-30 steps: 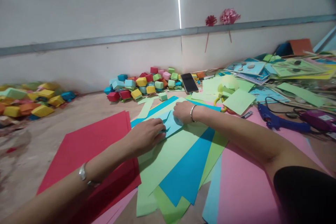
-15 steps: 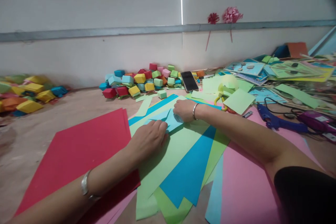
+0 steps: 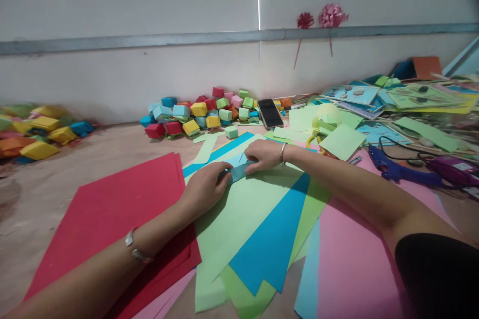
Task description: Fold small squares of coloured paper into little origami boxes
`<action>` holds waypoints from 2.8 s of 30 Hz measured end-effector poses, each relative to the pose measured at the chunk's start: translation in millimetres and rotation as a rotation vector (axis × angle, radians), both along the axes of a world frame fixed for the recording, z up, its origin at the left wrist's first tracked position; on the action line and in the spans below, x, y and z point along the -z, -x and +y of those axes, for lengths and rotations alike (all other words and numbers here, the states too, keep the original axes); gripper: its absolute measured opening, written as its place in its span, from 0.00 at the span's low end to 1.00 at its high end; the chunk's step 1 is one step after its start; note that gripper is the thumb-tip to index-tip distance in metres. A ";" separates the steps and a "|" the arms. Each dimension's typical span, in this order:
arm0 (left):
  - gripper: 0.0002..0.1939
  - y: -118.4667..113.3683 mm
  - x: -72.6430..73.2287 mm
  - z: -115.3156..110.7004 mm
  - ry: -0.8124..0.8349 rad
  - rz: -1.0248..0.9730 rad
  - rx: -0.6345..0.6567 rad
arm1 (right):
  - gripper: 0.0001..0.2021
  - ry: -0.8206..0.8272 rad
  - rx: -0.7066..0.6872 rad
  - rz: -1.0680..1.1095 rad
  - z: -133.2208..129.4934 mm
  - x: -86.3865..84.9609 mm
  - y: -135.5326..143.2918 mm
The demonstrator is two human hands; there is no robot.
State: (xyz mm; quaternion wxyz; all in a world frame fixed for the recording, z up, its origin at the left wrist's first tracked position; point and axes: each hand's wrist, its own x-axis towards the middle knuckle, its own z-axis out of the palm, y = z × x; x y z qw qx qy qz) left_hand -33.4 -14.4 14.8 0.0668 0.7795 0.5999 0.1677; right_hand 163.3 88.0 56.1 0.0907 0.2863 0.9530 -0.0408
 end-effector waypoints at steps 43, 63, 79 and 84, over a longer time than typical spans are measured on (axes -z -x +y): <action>0.30 49.9 -55.0 21.7 0.637 -0.026 0.293 | 0.19 0.595 0.021 0.293 38.5 6.7 -28.8; 0.11 23.2 -6.5 15.9 -0.228 -0.115 0.166 | 0.30 0.344 0.040 0.778 50.9 33.8 -33.9; 0.16 33.2 2.0 31.1 0.132 -0.917 0.004 | 0.11 -0.108 -0.405 0.432 5.5 29.5 -1.4; 0.27 33.9 4.6 30.8 0.250 -0.857 0.200 | 0.11 -0.001 -0.307 0.403 -19.5 19.6 12.0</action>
